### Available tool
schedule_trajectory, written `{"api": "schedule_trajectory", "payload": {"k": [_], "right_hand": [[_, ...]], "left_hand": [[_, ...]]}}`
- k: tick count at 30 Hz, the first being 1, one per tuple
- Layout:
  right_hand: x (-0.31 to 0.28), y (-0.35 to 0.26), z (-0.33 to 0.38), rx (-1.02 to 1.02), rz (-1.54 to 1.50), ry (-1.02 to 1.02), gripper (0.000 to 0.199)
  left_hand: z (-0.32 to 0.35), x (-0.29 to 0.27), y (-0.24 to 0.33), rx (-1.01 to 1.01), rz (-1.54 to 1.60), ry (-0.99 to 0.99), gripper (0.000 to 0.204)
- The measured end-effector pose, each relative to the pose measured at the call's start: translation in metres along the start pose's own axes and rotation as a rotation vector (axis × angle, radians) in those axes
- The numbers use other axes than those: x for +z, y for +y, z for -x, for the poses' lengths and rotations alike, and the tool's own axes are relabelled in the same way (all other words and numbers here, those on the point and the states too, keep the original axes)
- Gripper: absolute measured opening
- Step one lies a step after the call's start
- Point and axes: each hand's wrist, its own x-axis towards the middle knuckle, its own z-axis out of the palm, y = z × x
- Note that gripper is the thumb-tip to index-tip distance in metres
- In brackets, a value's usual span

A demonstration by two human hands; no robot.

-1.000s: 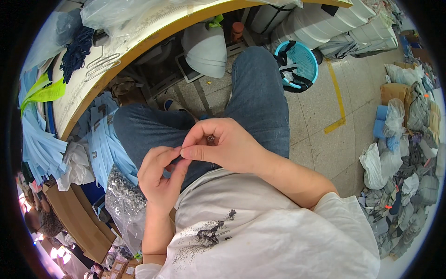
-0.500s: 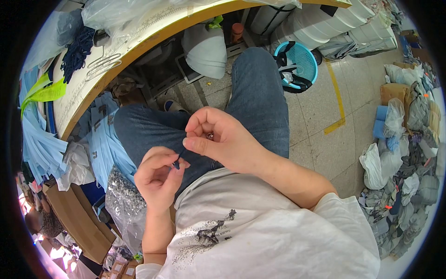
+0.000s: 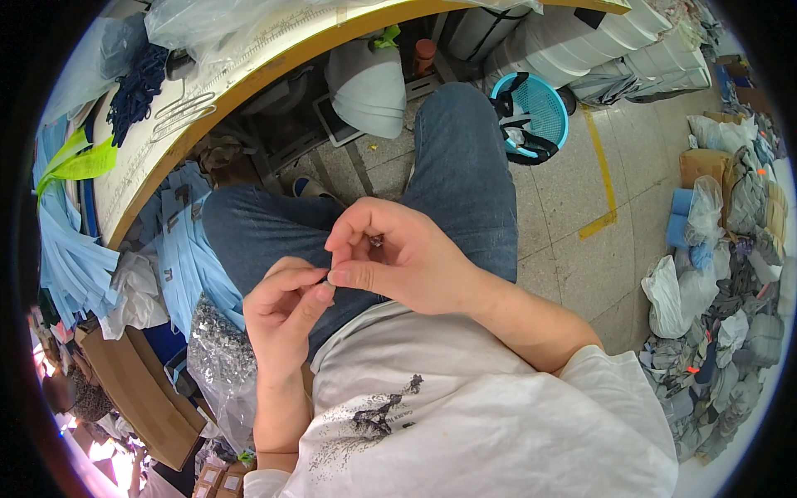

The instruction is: Assembling zipper sliders onto zipper tapes in a workshop environment.

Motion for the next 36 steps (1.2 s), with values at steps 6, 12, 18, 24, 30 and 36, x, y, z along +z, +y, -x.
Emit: {"api": "schedule_trajectory", "payload": {"k": [6, 12, 18, 24, 30, 36], "right_hand": [[-0.001, 0.003, 0.000, -0.067, 0.105, -0.001, 0.024], [-0.003, 0.009, -0.007, -0.447, 0.621, 0.056, 0.027], [0.001, 0.014, -0.008, -0.724, 0.796, 0.036, 0.027], [0.010, 0.000, -0.001, -0.056, 0.327, 0.059, 0.015], [0.001, 0.009, -0.004, -0.056, 0.211, -0.049, 0.006], [0.001, 0.004, -0.006, 0.080, -0.149, 0.040, 0.005]], "left_hand": [[0.005, -0.001, -0.005, -0.107, 0.180, 0.026, 0.019], [0.005, 0.006, 0.003, -0.189, 0.305, 0.003, 0.022], [0.004, 0.002, -0.006, -0.161, 0.373, 0.073, 0.021], [0.006, 0.007, -0.006, -0.027, 0.048, 0.159, 0.025], [0.004, 0.005, -0.004, -0.017, -0.026, 0.168, 0.023], [-0.001, 0.005, -0.005, 0.060, -0.218, 0.136, 0.017]]}}
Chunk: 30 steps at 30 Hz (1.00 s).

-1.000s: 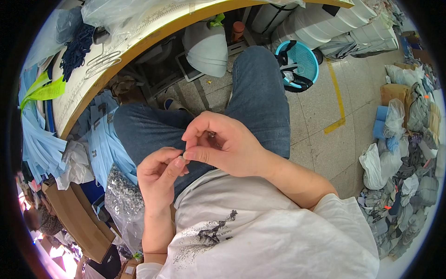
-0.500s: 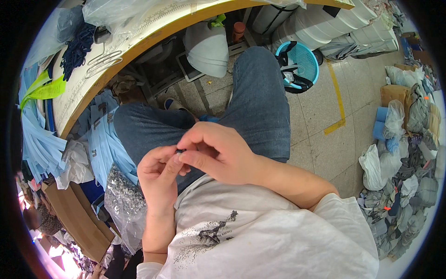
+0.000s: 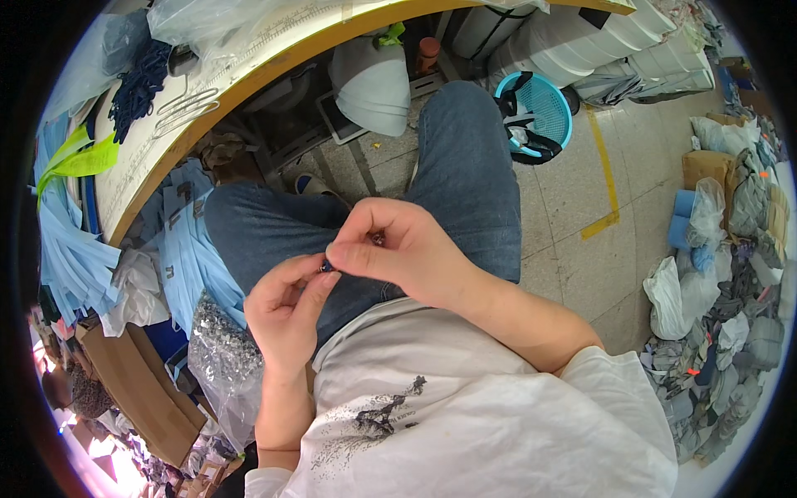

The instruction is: Assembling zipper sliders onto zipper tapes in a workshop environment.

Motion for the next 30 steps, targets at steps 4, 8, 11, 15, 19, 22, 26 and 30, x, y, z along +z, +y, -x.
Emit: {"api": "schedule_trajectory", "payload": {"k": [4, 8, 11, 15, 19, 22, 26, 30], "right_hand": [[-0.002, -0.001, 0.002, 0.107, -0.080, 0.061, 0.006], [0.012, 0.001, 0.004, -0.042, 0.086, 0.139, 0.011], [0.011, -0.002, 0.002, -0.049, 0.060, 0.178, 0.013], [0.009, -0.005, 0.000, 0.080, -0.042, 0.222, 0.017], [0.009, 0.002, -0.004, 0.139, -0.103, 0.193, 0.018], [0.010, -0.001, -0.006, 0.164, -0.129, 0.138, 0.013], [0.016, -0.006, -0.008, 0.150, -0.157, 0.122, 0.018], [0.023, -0.028, -0.025, -0.117, 0.122, 0.102, 0.014]], "left_hand": [[-0.004, 0.005, -0.004, -0.117, 0.123, 0.043, 0.017], [-0.006, 0.006, -0.009, -0.202, 0.280, -0.019, 0.018], [-0.003, 0.009, -0.008, -0.155, 0.421, -0.008, 0.018], [-0.001, 0.008, -0.011, -0.078, 0.764, -0.037, 0.017], [-0.005, 0.012, -0.014, -0.025, 0.903, -0.094, 0.018], [-0.006, 0.014, -0.015, 0.001, 1.010, -0.154, 0.018], [-0.006, 0.012, -0.017, 0.030, 1.075, -0.177, 0.020], [-0.007, 0.003, -0.009, 0.051, 1.006, -0.174, 0.032]]}}
